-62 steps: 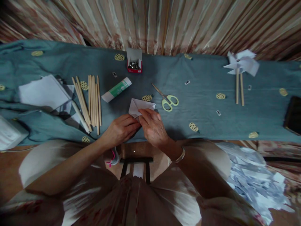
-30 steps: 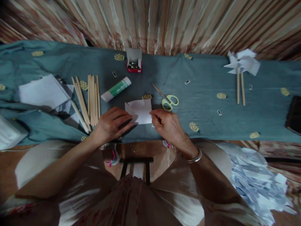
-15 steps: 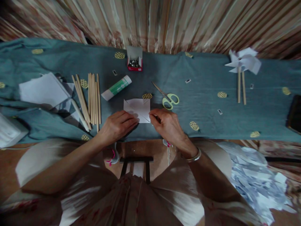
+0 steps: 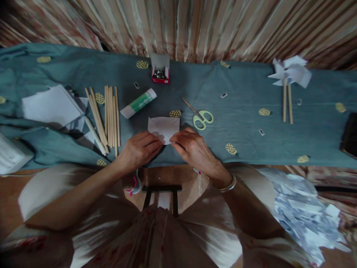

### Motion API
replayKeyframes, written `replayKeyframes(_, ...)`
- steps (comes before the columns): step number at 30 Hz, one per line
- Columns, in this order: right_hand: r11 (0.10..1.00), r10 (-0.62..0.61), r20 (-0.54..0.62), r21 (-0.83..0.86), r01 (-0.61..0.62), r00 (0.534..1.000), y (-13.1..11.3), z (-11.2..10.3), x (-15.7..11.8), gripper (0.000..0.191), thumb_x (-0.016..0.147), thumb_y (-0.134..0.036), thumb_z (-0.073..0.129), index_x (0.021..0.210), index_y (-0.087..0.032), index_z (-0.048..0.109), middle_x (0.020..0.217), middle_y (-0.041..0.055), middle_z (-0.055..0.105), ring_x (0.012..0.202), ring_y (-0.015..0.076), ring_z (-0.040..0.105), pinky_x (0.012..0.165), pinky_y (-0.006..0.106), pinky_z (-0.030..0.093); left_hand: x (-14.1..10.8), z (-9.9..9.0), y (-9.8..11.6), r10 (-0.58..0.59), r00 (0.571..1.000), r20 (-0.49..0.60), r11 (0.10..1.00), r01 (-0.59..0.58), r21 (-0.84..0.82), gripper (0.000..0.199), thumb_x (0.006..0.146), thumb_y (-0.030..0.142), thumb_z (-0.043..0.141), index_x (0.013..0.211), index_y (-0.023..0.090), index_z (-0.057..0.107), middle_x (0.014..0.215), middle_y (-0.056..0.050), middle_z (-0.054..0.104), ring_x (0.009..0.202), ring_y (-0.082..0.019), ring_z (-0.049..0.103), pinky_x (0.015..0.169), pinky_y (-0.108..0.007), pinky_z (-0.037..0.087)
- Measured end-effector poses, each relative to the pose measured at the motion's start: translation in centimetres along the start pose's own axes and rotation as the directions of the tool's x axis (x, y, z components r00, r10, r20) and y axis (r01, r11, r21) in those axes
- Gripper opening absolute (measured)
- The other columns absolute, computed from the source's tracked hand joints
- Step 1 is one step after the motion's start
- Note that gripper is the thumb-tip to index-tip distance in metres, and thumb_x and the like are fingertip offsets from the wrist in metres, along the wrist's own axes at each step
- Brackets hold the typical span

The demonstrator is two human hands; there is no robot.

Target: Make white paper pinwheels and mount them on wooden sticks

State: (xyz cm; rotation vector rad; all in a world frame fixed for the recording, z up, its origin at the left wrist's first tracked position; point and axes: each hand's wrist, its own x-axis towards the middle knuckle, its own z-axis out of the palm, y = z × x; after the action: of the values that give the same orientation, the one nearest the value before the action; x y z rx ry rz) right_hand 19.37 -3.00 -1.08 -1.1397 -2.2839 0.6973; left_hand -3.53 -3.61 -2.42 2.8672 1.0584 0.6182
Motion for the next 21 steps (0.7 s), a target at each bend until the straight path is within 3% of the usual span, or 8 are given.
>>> replayKeyframes(6,0.998,0.006,-0.049,0.056,-0.003,0.999,-0.2,0.5,0.4,0.011,0.094,-0.022,0.061,0.09,-0.02,0.071,0.093,0.0047,0.076,0.087,0.0199,0.068,0.086,0.036,0.051,-0.2,0.1,0.2,0.003,1.0,-0.014,1.0,-0.003,-0.021,0.019,0.099,0.02,0.052,0.091,0.012,0.068,0.087,-0.007,0.071,0.08,-0.018,0.063,0.072,-0.03,0.052)
replayKeyframes(12,0.985,0.147,-0.062,0.103,-0.14,0.987,-0.1,1.3,0.9,0.007,0.091,-0.025,0.066,0.088,-0.02,0.07,0.079,0.0023,0.07,0.072,0.0163,0.063,0.073,0.03,0.05,-0.3,0.2,0.3,-0.005,1.0,-0.011,0.999,0.005,-0.041,0.019,0.1,0.021,0.051,0.093,0.014,0.068,0.089,-0.007,0.071,0.082,-0.018,0.063,0.073,-0.03,0.053)
replayKeyframes(21,0.987,0.148,-0.035,0.072,-0.145,0.988,-0.2,0.8,1.4,0.016,0.093,-0.02,0.056,0.09,-0.021,0.071,0.085,0.0038,0.073,0.08,0.0185,0.066,0.079,0.033,0.052,-0.5,0.2,0.4,-0.01,1.0,-0.026,0.998,0.009,-0.065,0.015,0.099,0.021,0.054,0.099,0.013,0.068,0.095,-0.007,0.073,0.087,-0.018,0.064,0.077,-0.031,0.054)
